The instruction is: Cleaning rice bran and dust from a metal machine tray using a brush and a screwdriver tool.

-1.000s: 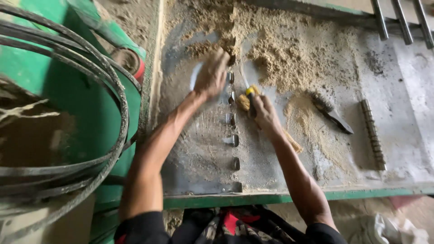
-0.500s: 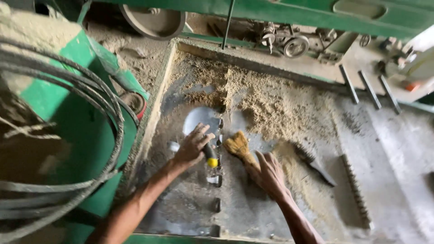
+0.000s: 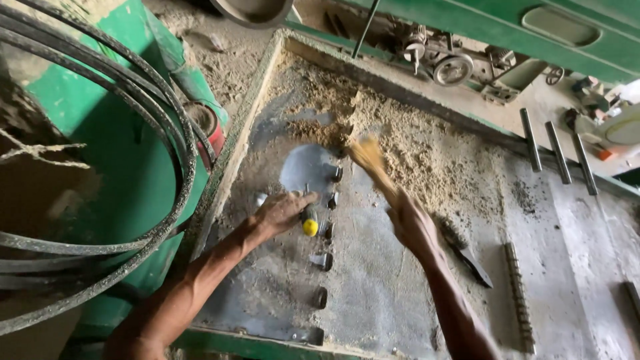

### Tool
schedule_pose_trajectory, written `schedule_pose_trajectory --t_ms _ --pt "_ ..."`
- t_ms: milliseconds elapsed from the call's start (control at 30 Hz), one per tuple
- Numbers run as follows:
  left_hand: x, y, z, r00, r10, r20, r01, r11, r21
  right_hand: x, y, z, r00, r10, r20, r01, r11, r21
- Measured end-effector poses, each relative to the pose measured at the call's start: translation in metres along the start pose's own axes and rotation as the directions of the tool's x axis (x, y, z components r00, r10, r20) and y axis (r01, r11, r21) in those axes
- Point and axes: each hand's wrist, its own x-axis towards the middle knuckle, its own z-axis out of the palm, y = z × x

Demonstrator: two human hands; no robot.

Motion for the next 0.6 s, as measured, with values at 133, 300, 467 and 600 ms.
schedule_pose_trajectory --t_ms 133,300,467,600 --pt "0.011 -0.038 0.031 0.949 0.253 -0.188 -0.203 0.947 0.247 0.037 -0.125 -0.027 0.946 -0.121 0.300 0.047 0.969 0.242" --pt "-0.002 -0.016 0.016 0.885 0.326 -0.333 -0.238 0.930 0.279 0.105 -0.118 0.059 0.794 -0.327 0.513 0.427 0.900 -0.087" --pt "0.004 -0.030 0.046 0.934 0.283 -0.220 -0.265 0.958 0.107 0.184 -0.011 0.065 0.871 -0.231 0.434 0.409 0.830 -0.380" --pt "0.037 -0.047 0.076 0.961 0.227 -0.159 -0.157 0.918 0.363 0.140 -0.080 -0.042 0.922 -0.298 0.246 0.312 0.950 -0.018"
